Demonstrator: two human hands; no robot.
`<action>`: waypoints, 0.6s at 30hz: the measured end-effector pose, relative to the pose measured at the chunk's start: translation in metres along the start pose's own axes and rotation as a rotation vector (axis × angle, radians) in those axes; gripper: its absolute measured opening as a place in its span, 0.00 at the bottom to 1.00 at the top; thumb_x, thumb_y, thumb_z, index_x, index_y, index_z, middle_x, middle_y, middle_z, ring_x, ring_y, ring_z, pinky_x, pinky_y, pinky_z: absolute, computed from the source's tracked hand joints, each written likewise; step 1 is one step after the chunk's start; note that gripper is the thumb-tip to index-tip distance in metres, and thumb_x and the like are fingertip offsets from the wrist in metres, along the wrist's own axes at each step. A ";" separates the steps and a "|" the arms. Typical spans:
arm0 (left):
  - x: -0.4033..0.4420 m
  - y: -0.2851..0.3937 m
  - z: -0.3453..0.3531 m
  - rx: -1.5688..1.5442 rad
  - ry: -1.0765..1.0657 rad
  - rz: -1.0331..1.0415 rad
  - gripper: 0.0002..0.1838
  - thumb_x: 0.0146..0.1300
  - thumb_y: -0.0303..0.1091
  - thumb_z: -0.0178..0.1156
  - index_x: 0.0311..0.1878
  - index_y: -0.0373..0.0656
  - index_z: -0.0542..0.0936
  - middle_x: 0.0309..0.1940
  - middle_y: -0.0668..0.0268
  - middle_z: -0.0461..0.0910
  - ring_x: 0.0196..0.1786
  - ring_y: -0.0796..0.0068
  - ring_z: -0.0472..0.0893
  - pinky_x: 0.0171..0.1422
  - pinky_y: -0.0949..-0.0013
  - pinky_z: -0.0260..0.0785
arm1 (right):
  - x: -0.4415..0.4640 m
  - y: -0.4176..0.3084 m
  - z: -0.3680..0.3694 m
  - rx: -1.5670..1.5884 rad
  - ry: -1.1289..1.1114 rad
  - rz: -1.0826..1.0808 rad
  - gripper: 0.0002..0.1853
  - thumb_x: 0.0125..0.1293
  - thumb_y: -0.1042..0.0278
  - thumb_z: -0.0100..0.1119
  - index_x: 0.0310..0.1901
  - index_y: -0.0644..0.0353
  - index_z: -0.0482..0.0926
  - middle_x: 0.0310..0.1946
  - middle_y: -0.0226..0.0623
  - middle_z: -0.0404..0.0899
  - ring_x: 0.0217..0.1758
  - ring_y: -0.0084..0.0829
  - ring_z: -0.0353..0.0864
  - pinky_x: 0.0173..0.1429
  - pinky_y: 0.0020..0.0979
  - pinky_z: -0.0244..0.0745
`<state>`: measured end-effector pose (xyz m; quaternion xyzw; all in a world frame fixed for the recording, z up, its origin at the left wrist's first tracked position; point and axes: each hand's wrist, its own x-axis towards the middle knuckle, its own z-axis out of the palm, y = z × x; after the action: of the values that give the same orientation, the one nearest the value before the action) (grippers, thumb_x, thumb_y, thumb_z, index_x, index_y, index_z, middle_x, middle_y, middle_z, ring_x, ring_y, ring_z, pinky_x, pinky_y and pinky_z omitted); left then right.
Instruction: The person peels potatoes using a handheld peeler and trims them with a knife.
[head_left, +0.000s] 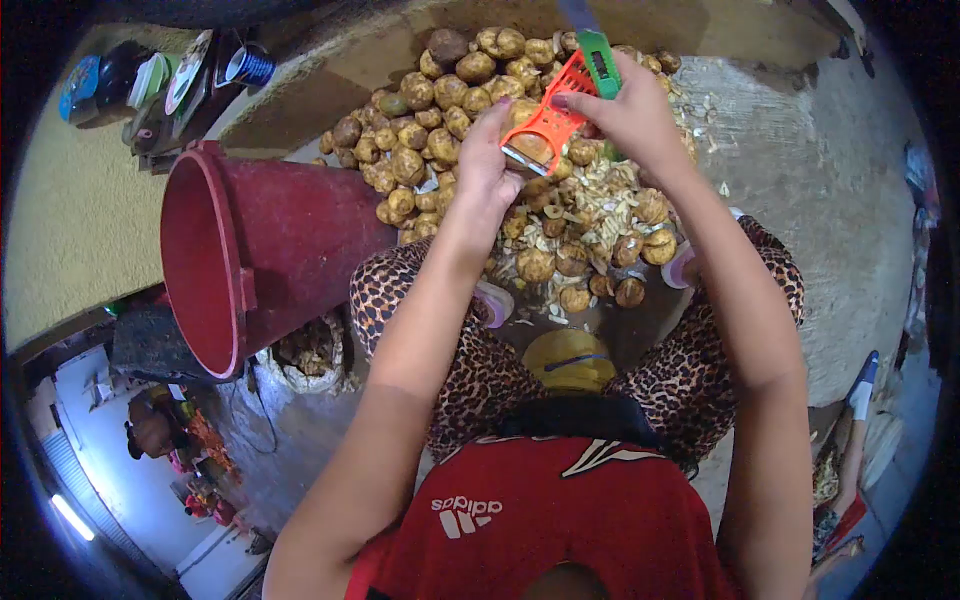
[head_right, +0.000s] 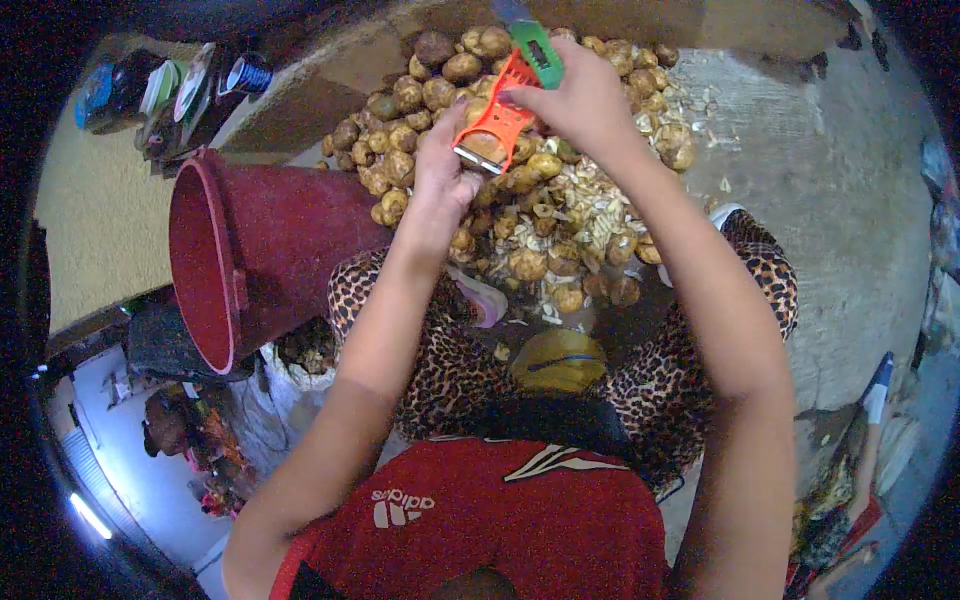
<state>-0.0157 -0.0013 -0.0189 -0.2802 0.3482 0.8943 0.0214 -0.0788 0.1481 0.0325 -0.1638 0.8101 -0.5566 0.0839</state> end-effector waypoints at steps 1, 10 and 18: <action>0.000 0.000 0.002 0.031 0.004 0.000 0.17 0.66 0.38 0.46 0.52 0.37 0.69 0.47 0.56 0.76 0.47 0.64 0.79 0.48 0.62 0.75 | 0.004 -0.002 -0.005 0.012 -0.016 0.034 0.18 0.47 0.61 0.70 0.33 0.62 0.74 0.17 0.33 0.77 0.15 0.22 0.76 0.21 0.24 0.72; -0.006 0.010 0.016 0.077 -0.115 0.012 0.15 0.63 0.35 0.49 0.50 0.37 0.70 0.44 0.57 0.77 0.43 0.65 0.80 0.45 0.62 0.76 | 0.023 -0.003 -0.027 0.041 -0.109 0.185 0.15 0.47 0.65 0.70 0.31 0.61 0.74 0.18 0.28 0.75 0.16 0.16 0.70 0.19 0.20 0.66; -0.008 0.015 -0.007 0.093 -0.146 -0.015 0.15 0.62 0.38 0.51 0.46 0.37 0.74 0.39 0.59 0.79 0.40 0.67 0.81 0.42 0.61 0.76 | 0.036 -0.017 -0.070 -0.232 0.279 0.088 0.12 0.52 0.69 0.65 0.37 0.60 0.74 0.24 0.34 0.77 0.23 0.23 0.76 0.25 0.26 0.70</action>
<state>-0.0095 -0.0157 -0.0097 -0.2154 0.3845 0.8952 0.0666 -0.1318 0.1907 0.0753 -0.0583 0.8790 -0.4727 -0.0244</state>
